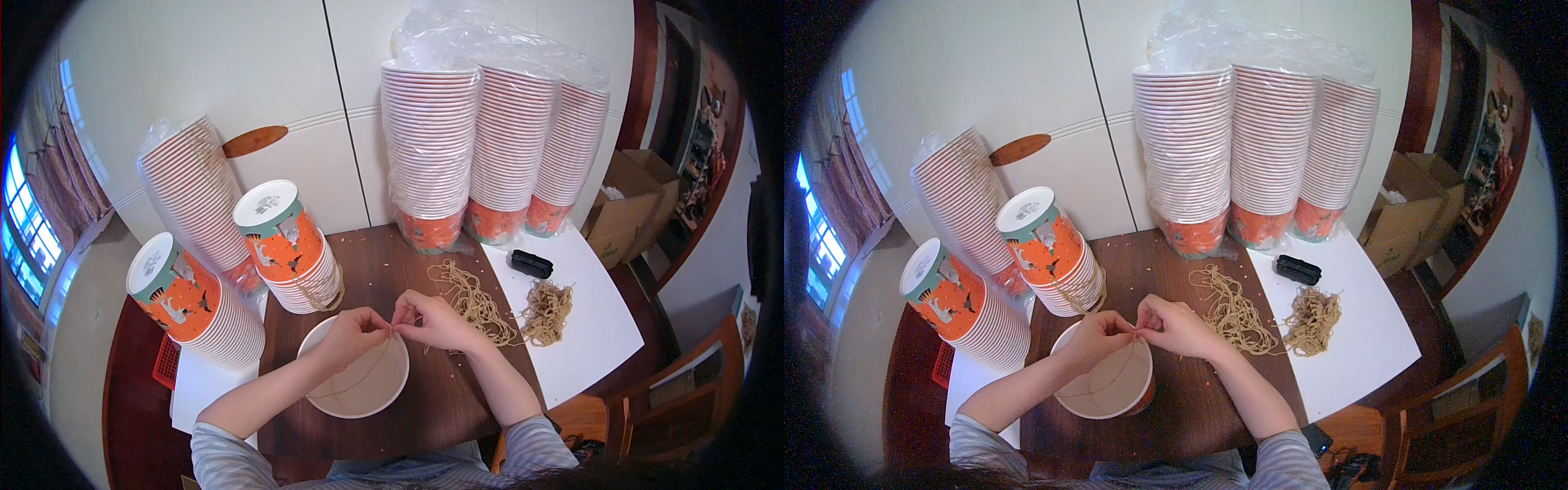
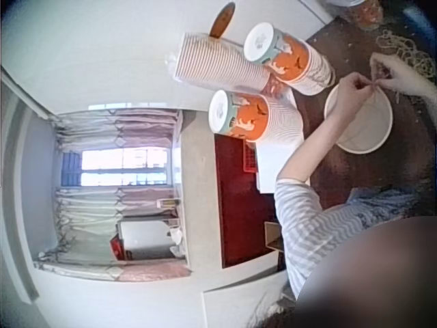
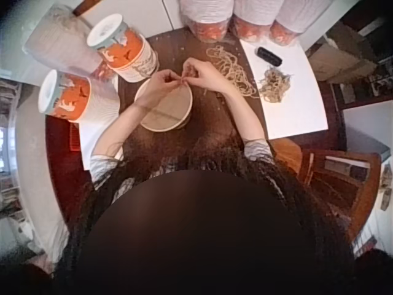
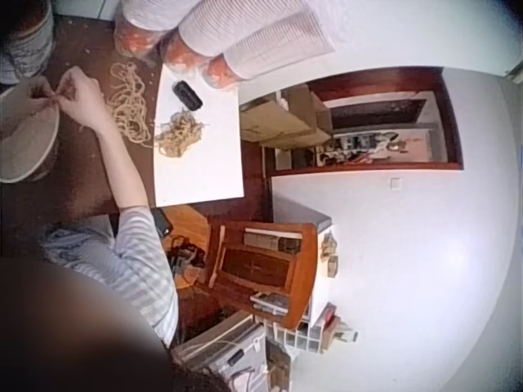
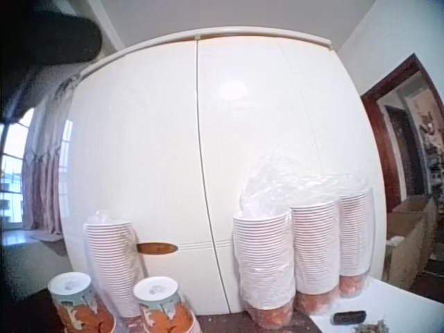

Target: Securing stacks of paper food containers with rubber bands for packaging.

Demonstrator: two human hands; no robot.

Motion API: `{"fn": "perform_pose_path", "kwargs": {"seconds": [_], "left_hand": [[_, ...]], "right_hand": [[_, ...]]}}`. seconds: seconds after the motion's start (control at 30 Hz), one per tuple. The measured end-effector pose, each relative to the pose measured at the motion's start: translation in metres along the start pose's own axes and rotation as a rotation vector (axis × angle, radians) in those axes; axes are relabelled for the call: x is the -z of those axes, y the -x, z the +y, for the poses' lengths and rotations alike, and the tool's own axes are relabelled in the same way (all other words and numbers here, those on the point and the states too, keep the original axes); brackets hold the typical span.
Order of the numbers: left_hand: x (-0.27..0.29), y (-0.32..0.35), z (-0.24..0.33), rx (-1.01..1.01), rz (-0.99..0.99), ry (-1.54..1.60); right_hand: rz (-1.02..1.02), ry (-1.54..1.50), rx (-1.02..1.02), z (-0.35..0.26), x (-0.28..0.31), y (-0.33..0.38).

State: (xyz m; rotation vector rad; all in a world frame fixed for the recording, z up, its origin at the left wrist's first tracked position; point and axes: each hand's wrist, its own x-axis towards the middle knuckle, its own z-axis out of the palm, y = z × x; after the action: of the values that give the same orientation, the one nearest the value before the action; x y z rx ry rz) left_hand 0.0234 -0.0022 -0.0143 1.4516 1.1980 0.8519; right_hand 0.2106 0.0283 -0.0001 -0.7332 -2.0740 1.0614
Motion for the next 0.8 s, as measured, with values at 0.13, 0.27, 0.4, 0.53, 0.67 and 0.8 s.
{"fn": "perform_pose_path", "kwargs": {"seconds": [0.13,0.27,0.4,0.53,0.67,0.8], "left_hand": [[-0.001,0.0,0.001,-0.006,-0.007,0.027],[0.001,-0.001,-0.001,-0.037,-0.038,-0.004],[-0.002,-0.002,0.001,-0.08,-0.068,0.058],[-0.001,-0.002,-0.001,-0.08,-0.072,0.069],[0.0,-0.002,0.003,-0.03,-0.064,0.093],[0.002,-0.002,-0.002,-0.006,-0.08,0.192]], "right_hand": [[-0.003,0.006,-0.01,0.002,0.0,0.0],[-0.011,0.011,0.001,0.001,0.0,0.0],[-0.011,0.029,0.001,0.001,0.001,0.0],[-0.011,0.035,-0.014,0.001,0.001,0.0],[0.007,0.041,0.025,0.005,0.005,0.001],[-0.047,0.076,0.082,0.005,0.01,0.001]]}}
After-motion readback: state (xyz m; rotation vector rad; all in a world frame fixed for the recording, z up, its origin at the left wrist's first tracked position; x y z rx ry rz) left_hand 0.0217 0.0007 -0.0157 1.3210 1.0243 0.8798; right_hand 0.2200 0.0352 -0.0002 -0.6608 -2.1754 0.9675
